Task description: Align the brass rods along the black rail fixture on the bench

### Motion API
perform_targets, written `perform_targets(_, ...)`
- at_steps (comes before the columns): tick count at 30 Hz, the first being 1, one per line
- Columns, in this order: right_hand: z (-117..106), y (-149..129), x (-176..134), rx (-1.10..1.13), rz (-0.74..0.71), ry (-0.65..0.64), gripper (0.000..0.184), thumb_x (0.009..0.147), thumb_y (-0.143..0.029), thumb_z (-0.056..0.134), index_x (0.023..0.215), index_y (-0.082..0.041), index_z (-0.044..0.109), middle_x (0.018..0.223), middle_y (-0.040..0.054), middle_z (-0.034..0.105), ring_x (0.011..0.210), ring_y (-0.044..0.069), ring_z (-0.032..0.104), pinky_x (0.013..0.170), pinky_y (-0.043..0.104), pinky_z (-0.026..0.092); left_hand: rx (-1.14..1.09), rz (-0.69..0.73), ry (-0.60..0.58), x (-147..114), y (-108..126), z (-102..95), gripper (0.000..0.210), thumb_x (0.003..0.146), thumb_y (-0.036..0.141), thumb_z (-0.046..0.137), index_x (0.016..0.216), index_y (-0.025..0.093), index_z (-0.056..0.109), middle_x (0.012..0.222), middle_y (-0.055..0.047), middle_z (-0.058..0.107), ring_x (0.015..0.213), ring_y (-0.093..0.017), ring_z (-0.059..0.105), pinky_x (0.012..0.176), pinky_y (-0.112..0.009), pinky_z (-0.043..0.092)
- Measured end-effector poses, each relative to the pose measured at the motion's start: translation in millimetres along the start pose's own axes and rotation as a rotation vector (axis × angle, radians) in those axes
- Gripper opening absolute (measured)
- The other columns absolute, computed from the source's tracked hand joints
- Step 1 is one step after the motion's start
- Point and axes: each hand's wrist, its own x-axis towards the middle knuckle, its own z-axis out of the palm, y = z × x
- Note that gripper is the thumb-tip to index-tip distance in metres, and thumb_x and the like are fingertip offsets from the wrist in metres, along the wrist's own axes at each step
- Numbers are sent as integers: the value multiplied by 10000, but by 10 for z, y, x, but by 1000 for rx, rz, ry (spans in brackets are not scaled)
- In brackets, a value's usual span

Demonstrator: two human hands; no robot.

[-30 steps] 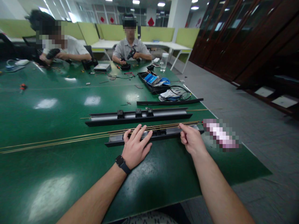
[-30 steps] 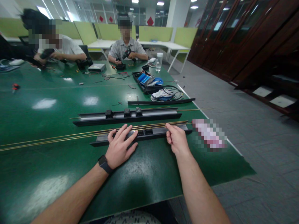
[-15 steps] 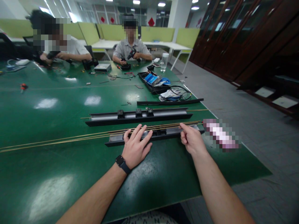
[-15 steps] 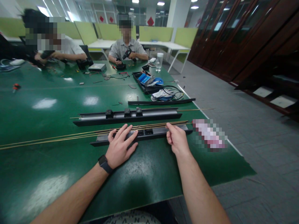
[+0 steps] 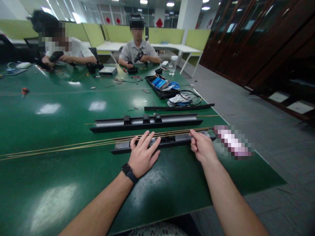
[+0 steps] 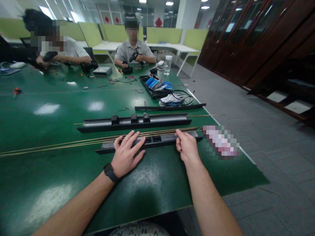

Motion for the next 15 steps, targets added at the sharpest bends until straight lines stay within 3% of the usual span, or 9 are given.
perform_targets(10, 17, 16, -48, -63, 6, -138, 377, 710, -446, 856, 815, -130, 681, 474, -30, 545, 292, 35, 358, 275, 143, 184, 8, 2, 3, 3, 2, -9, 446, 960, 384, 578, 1402, 319, 568, 1539, -89, 496, 1459, -308, 404, 1159, -546, 202)
perform_targets(15, 21, 15, -43, -40, 1, -118, 368, 705, -443, 858, 792, -134, 678, 456, -43, 515, 290, 38, 350, 272, 149, 185, 3, 8, 5, 3, 1, -6, 457, 954, 379, 590, 1405, 314, 566, 1531, -99, 505, 1453, -315, 411, 1154, -549, 205)
